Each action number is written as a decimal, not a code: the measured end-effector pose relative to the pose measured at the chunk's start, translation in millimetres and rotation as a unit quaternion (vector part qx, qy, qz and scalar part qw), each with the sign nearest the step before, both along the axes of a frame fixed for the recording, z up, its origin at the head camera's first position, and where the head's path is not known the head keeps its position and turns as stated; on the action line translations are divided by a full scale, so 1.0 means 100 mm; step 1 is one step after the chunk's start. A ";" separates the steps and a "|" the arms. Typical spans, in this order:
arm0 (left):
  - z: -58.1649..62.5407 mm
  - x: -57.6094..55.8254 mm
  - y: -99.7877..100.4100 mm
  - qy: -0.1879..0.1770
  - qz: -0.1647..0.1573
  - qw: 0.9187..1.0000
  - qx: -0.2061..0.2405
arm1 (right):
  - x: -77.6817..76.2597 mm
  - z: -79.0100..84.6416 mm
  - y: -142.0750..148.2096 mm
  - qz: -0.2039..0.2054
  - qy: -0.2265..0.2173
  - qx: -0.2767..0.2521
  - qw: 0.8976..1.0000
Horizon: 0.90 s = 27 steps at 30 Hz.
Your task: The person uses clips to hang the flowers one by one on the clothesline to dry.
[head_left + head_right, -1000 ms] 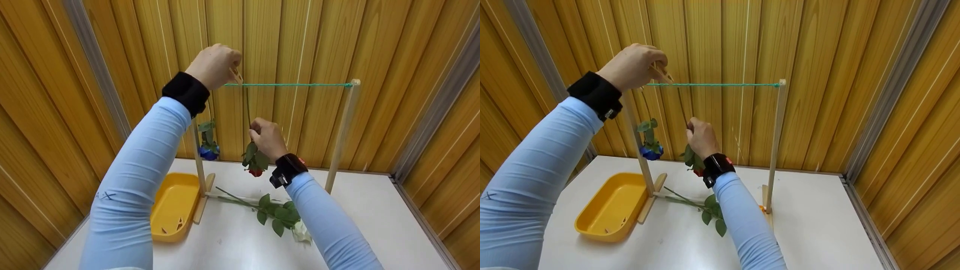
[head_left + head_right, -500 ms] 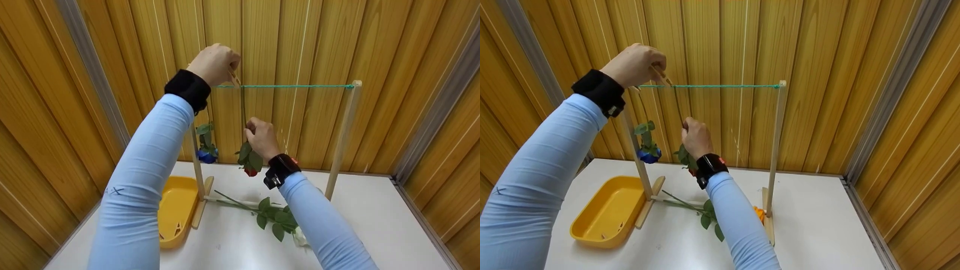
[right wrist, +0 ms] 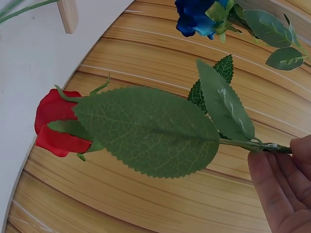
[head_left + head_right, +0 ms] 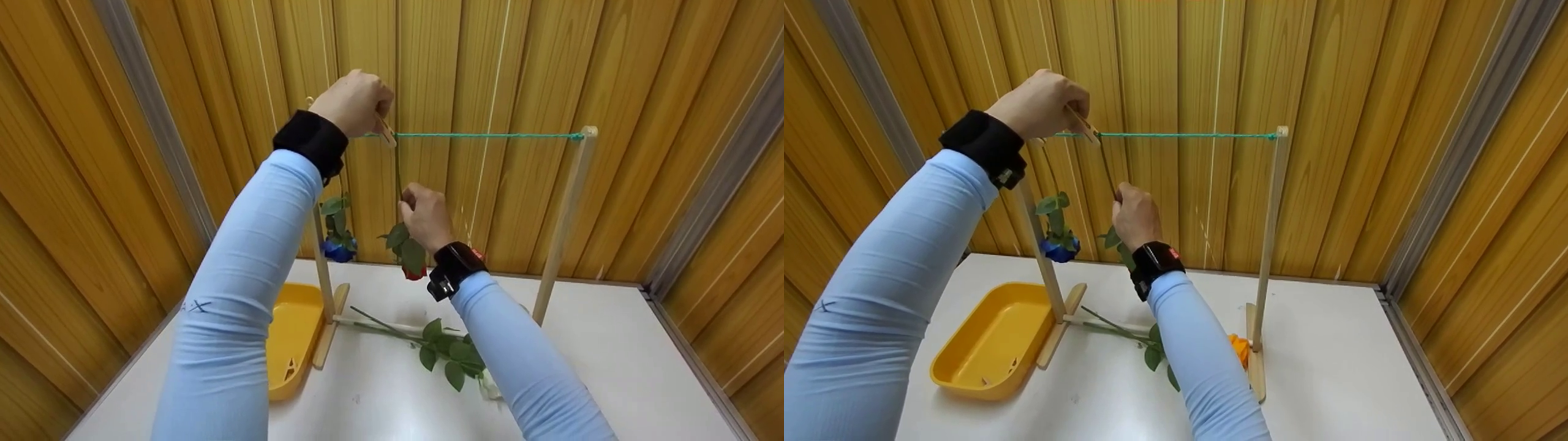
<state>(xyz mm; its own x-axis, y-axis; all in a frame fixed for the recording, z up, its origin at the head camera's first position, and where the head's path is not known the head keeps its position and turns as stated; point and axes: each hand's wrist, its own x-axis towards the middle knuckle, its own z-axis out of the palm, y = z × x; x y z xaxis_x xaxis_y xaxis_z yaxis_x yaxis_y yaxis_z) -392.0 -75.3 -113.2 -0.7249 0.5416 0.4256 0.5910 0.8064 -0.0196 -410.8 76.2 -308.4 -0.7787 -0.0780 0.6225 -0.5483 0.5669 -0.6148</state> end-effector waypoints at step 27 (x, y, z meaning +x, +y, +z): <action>0.00 0.05 0.05 -0.031 0.019 0.999 -0.017 | 0.04 0.09 -0.08 -0.016 -0.009 0.025 1.000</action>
